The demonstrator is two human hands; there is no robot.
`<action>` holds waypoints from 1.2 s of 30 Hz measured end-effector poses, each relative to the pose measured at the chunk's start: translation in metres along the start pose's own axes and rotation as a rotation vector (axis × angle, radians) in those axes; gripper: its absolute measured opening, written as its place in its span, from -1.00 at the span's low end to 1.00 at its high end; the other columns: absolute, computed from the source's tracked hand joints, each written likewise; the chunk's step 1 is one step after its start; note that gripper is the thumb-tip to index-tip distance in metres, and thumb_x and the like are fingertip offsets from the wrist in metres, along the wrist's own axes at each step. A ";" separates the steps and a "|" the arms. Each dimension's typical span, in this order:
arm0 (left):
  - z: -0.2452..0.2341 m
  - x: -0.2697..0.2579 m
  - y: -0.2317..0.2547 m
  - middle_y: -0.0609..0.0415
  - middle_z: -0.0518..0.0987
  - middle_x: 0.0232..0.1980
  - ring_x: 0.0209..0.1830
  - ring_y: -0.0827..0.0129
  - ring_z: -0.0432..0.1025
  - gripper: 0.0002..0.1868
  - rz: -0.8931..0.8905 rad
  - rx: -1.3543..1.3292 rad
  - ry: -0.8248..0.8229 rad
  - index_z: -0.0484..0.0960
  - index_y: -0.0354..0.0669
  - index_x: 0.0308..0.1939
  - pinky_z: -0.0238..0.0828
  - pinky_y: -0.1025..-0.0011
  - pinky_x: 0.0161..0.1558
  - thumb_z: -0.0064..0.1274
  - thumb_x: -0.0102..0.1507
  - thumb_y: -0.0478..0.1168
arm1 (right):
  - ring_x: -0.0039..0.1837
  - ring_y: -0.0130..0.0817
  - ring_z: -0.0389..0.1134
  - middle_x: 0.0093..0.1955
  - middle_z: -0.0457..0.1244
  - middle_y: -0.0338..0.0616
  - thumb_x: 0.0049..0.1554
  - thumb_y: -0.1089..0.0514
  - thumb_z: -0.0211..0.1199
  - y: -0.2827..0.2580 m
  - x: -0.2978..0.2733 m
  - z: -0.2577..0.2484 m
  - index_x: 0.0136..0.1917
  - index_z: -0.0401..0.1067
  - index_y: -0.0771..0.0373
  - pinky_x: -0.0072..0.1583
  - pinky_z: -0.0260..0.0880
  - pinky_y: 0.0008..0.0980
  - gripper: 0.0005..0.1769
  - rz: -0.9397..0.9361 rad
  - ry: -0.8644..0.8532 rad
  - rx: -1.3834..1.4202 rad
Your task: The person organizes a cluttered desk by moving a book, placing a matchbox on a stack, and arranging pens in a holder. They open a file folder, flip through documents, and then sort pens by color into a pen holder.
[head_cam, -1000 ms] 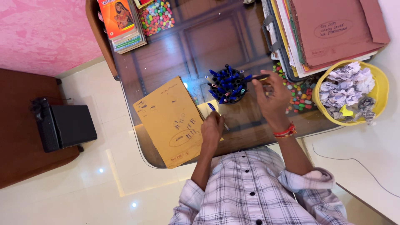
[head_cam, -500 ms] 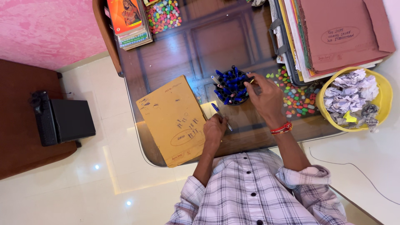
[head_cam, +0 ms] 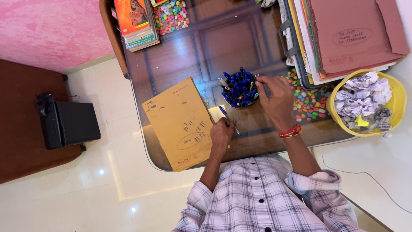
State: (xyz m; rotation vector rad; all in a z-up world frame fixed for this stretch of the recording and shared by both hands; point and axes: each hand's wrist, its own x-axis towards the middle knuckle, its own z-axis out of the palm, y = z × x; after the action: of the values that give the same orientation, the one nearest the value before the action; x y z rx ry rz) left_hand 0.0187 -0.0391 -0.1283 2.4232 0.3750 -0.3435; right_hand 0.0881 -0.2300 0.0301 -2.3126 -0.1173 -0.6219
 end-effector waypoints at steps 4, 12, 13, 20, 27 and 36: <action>-0.001 -0.002 0.002 -0.15 0.66 -0.39 -0.31 -0.11 0.58 -0.66 0.003 -0.020 0.007 0.67 -0.14 -0.35 0.52 0.06 -0.19 0.23 0.22 0.07 | 0.03 -0.14 0.37 -0.06 0.42 -0.18 0.20 0.18 0.40 0.002 0.003 0.004 0.10 0.60 0.24 0.06 0.38 -0.18 -0.80 -0.002 -0.027 -0.038; -0.003 -0.005 0.002 -0.15 0.67 -0.38 -0.30 -0.12 0.58 -0.69 0.005 -0.029 0.003 0.68 -0.14 -0.32 0.52 0.07 -0.17 0.20 0.22 0.03 | 0.00 -0.12 0.33 -0.09 0.43 -0.20 0.13 0.05 0.45 0.006 0.020 0.021 -0.06 0.66 0.13 -0.03 0.36 -0.19 -0.84 0.042 -0.086 -0.200; -0.003 -0.005 0.003 -0.15 0.67 -0.37 -0.30 -0.12 0.58 -0.69 0.002 -0.028 0.003 0.68 -0.15 -0.32 0.52 0.07 -0.17 0.20 0.22 0.04 | 0.00 -0.12 0.33 -0.11 0.43 -0.22 0.12 0.05 0.46 0.006 0.021 0.022 -0.10 0.67 0.13 -0.03 0.36 -0.19 -0.86 0.045 -0.108 -0.217; -0.003 -0.004 0.001 -0.14 0.68 -0.35 -0.29 -0.11 0.58 -0.67 -0.015 -0.038 -0.001 0.69 -0.15 -0.32 0.52 0.08 -0.17 0.19 0.22 0.05 | 0.04 -0.19 0.34 -0.06 0.41 -0.24 0.20 0.08 0.45 0.005 0.012 0.010 -0.06 0.65 0.13 0.03 0.38 -0.23 -0.89 -0.023 -0.020 -0.105; -0.001 -0.004 0.001 -0.17 0.66 -0.37 -0.29 -0.12 0.57 -0.69 0.005 -0.029 0.023 0.69 -0.15 -0.31 0.51 0.06 -0.18 0.19 0.22 0.03 | 0.02 -0.21 0.35 -0.09 0.40 -0.28 0.15 0.12 0.46 0.000 -0.003 0.017 -0.09 0.64 0.10 -0.03 0.39 -0.26 -0.94 0.010 0.025 -0.160; 0.001 -0.006 -0.003 -0.10 0.66 -0.41 -0.34 -0.08 0.58 -0.68 0.030 -0.057 0.043 0.66 -0.15 -0.36 0.51 0.09 -0.23 0.20 0.22 0.04 | 0.00 -0.13 0.35 -0.15 0.41 -0.21 0.12 0.08 0.48 0.008 0.000 0.035 -0.09 0.64 0.16 -0.06 0.37 -0.17 -0.86 0.065 -0.053 -0.174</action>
State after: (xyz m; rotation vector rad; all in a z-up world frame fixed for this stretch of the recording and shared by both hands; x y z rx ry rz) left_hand 0.0119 -0.0386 -0.1289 2.3810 0.3627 -0.2647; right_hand 0.1043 -0.2124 0.0028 -2.4906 -0.0132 -0.5580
